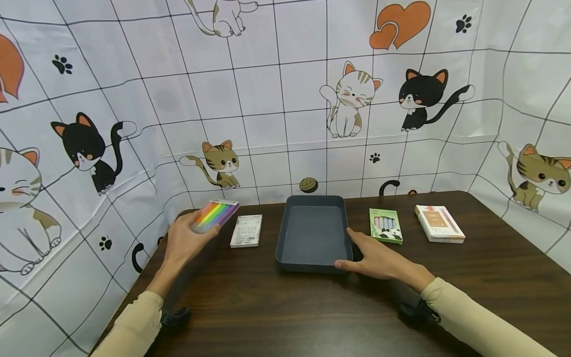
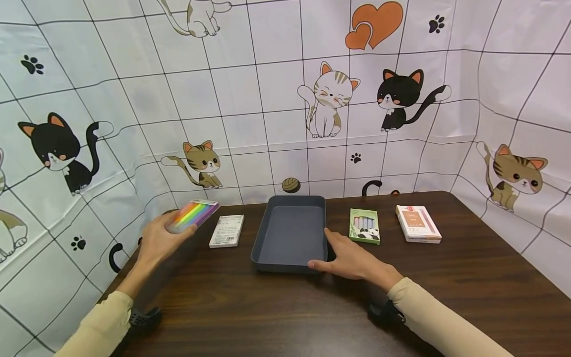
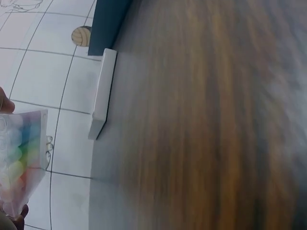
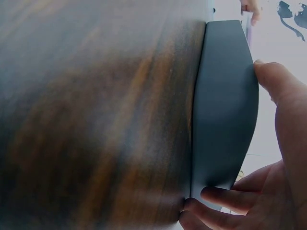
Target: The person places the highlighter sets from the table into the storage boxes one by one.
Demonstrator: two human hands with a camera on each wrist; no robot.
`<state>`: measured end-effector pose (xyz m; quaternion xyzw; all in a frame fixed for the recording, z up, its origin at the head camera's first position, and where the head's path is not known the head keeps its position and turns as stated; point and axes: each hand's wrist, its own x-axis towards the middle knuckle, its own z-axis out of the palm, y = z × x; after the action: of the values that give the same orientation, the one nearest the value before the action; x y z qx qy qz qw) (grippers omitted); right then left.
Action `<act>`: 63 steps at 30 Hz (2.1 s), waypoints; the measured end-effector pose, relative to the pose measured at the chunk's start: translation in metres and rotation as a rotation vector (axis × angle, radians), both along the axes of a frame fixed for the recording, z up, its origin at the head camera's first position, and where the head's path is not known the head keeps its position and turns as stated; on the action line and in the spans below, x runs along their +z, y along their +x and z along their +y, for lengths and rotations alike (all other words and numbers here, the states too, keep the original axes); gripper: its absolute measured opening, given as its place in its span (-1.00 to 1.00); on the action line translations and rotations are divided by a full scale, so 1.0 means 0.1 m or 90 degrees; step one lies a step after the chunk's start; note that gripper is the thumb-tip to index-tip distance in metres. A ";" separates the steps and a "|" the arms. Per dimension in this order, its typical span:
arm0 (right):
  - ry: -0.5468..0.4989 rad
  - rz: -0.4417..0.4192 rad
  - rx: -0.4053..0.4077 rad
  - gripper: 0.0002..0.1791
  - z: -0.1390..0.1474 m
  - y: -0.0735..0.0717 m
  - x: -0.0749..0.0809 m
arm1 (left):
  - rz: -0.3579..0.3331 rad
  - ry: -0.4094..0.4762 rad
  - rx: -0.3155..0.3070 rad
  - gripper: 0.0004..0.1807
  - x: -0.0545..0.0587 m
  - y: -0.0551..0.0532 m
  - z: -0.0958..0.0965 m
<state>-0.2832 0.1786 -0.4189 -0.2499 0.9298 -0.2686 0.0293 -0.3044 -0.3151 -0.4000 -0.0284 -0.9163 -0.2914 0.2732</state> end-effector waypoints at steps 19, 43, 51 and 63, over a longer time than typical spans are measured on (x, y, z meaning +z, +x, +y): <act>0.011 0.001 -0.009 0.29 -0.03 0.00 0.00 | 0.011 0.007 -0.033 -0.19 0.05 -0.09 0.20; 0.013 -0.007 -0.012 0.30 -0.01 -0.01 0.00 | -0.001 0.038 -0.135 -0.22 0.16 -0.11 0.60; 0.008 -0.006 -0.003 0.31 -0.04 -0.02 0.02 | -0.005 0.044 -0.173 -0.20 0.13 -0.14 0.68; 0.012 -0.004 -0.003 0.31 -0.01 -0.01 0.02 | -0.009 0.050 -0.219 -0.24 0.14 -0.17 0.91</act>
<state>-0.2846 0.1775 -0.4167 -0.2463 0.9329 -0.2605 0.0338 -0.3217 -0.2243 -0.3857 -0.1722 -0.8878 -0.3697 0.2134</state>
